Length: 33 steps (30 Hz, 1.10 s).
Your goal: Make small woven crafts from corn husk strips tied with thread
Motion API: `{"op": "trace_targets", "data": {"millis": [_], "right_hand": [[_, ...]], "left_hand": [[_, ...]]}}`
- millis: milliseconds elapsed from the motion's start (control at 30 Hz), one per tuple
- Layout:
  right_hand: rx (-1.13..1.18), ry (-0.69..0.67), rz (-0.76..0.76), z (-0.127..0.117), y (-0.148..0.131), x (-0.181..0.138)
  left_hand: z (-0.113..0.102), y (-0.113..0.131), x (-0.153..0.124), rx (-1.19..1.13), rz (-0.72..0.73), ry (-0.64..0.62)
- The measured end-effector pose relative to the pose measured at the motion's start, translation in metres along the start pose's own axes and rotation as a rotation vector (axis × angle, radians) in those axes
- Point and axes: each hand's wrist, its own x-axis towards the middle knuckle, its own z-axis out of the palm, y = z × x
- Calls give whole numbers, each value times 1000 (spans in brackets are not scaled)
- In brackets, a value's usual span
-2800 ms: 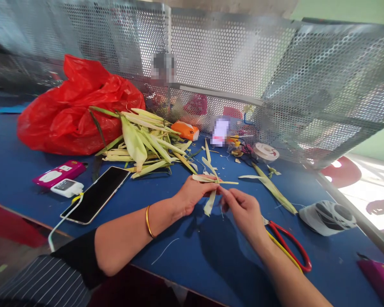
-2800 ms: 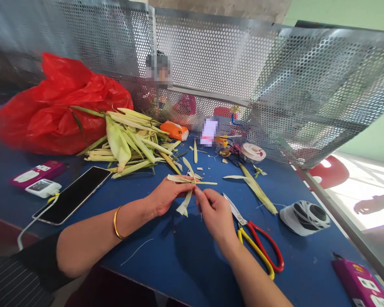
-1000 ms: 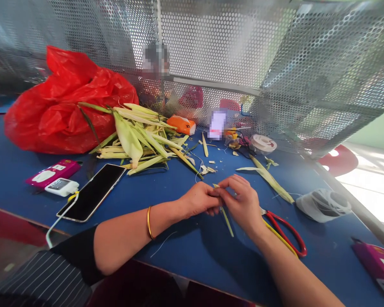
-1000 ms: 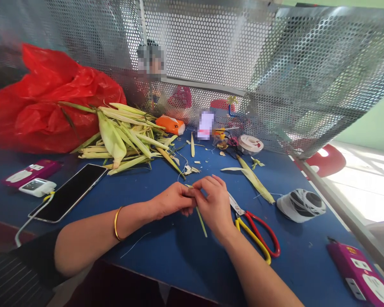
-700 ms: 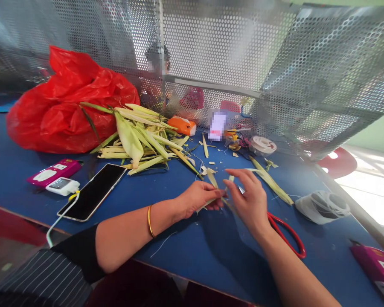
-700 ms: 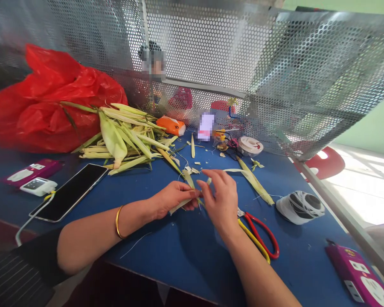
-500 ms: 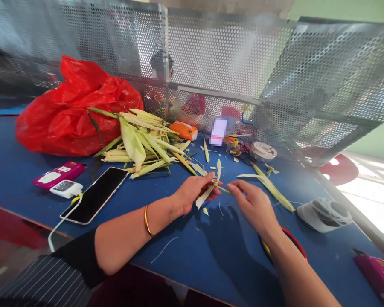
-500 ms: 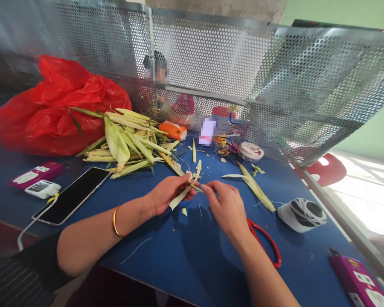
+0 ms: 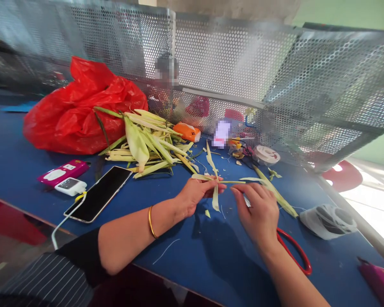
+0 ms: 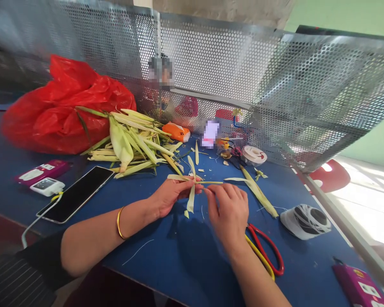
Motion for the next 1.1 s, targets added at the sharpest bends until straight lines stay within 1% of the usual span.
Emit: {"op": "trace_targets", "data": {"millis": [33,100,133,167,233,333,400,500,567,633,700,767,800,900,1000,1100], "right_hand": [[76,-72,48,2,-2,-1],[284,-261,184,9,-6,-5],[390,-337,257,14,-7,-7],[481,-383,317,18,-8,-8],[597,-393,364,24,-9,-10],[650,-368,305,23,-11,-9],[672,-405,299,19,-11,-7],[702,-474,384,16,-8,-4],[744,-432,498,16,-5,-2],[859,-299,655,18,-2,0],[1040,-169,811,19,-1,1],[1210,-119,926,19,0,2],[1260,-108,956,19,0,2],[1257,-65,942,18,2,3],[1200,-26,875,14,7,7],[1150,-89,768,7,10,12]], "left_hand": [[1,-1,0,-16,12,-3],[2,-4,-1,-33,14,-11],[3,-6,-1,-35,10,-12],[3,-7,-1,-37,10,-11],[3,-9,0,-33,27,1],[4,-10,-1,-10,66,31],[4,-9,-1,12,84,49],[3,-8,0,28,89,48],[3,-7,1,29,85,38],[3,-7,1,40,80,25],[3,-9,-1,68,61,-7],[3,-10,-3,120,22,-72],[3,-10,-4,153,-2,-114],[-2,-1,-4,212,-92,-262],[-10,18,-4,161,-159,-407],[-15,32,-4,117,-217,-549]]}}
